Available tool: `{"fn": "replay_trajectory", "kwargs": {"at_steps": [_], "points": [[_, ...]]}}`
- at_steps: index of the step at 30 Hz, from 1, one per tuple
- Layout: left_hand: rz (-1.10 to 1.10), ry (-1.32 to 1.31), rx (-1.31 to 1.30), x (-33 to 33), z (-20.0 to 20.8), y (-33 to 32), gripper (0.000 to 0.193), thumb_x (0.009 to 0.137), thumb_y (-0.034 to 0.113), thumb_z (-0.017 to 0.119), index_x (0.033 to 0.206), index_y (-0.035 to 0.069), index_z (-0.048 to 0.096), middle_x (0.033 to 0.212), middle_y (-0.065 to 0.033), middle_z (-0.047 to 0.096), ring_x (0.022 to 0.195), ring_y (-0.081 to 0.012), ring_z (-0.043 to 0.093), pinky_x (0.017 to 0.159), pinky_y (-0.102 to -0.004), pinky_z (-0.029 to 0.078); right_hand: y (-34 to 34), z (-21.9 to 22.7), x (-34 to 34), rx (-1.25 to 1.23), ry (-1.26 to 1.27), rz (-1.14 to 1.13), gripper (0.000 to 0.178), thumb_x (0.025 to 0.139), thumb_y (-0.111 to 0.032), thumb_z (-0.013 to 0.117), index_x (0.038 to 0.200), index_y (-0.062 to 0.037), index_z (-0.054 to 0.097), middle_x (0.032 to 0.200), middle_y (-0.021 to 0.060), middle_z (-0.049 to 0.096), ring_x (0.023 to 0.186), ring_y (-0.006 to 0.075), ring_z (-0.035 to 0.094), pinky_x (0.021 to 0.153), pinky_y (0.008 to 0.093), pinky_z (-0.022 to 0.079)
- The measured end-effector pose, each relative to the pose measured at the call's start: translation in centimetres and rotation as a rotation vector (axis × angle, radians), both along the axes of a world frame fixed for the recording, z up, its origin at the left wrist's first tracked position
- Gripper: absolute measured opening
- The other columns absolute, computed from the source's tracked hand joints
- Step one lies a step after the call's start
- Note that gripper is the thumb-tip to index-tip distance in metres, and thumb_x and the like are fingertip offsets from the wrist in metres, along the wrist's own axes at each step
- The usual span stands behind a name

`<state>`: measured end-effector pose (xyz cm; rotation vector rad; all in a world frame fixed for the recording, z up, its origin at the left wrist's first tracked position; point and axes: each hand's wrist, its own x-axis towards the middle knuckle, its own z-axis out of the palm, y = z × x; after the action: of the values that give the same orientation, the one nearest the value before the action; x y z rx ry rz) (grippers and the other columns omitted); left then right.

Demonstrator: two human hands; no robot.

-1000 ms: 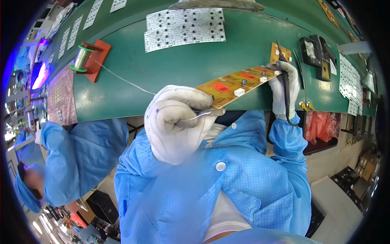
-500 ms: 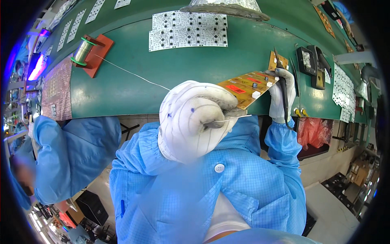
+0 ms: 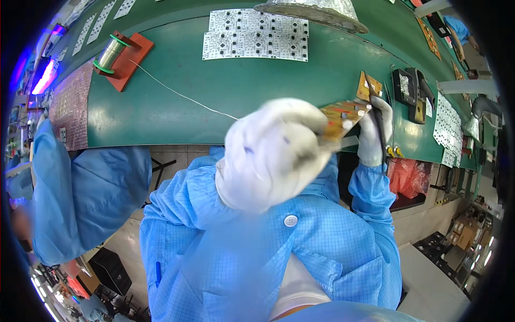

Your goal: Soldering electronic components onto several strips of white circuit boards at a manual assembly bench.

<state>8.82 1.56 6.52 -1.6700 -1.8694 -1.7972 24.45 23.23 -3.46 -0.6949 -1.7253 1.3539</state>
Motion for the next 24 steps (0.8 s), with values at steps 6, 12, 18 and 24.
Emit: {"fn": "replay_trajectory", "kwargs": {"at_steps": [6,12,18,24], "points": [[0.249,-0.485,-0.331,-4.3,-4.6,0.2,0.018,0.078,0.009,0.069,0.084,0.004,0.053,0.071,-0.0068,0.055,0.059,-0.0261,0.054,0.056,-0.0358,0.047,-1.8,1.0,2.3,0.146,-0.273,-0.089,0.03,0.089,-0.006,0.065,0.116,-0.0003,0.054,0.096,0.0095,0.064,0.078,0.0142,0.062,0.07,0.0268,0.053],[0.252,-0.341,-0.554,-6.3,-8.8,1.2,0.019,0.084,0.013,0.067,0.089,0.0,0.053,0.075,-0.0082,0.057,0.053,-0.018,0.053,0.049,-0.0298,0.045,0.3,3.5,1.6,0.756,-0.52,-0.055,0.035,0.088,-0.005,0.066,0.122,0.0012,0.058,0.108,0.0166,0.068,0.093,0.0206,0.068,0.08,0.0301,0.053],[0.456,0.522,-0.461,-5.0,-9.4,0.8,0.016,0.085,0.019,0.067,0.085,0.008,0.055,0.073,-0.0064,0.056,0.051,-0.0197,0.055,0.046,-0.0293,0.047,-0.5,8.1,-1.8,0.301,-0.365,0.167,0.022,0.084,-0.003,0.065,0.104,0.0013,0.061,0.091,0.0082,0.064,0.077,0.0125,0.06,0.072,0.0248,0.049],[0.451,0.317,-0.552,-3.3,-9.1,1.0,0.018,0.082,0.02,0.07,0.082,0.009,0.055,0.084,-0.0081,0.058,0.052,-0.0213,0.058,0.047,-0.0309,0.049,0.6,8.3,-6.3,0.354,-0.413,0.476,0.016,0.073,-0.01,0.059,0.086,0.0006,0.059,0.079,0.0082,0.057,0.07,0.0167,0.055,0.064,0.0283,0.044]]}}
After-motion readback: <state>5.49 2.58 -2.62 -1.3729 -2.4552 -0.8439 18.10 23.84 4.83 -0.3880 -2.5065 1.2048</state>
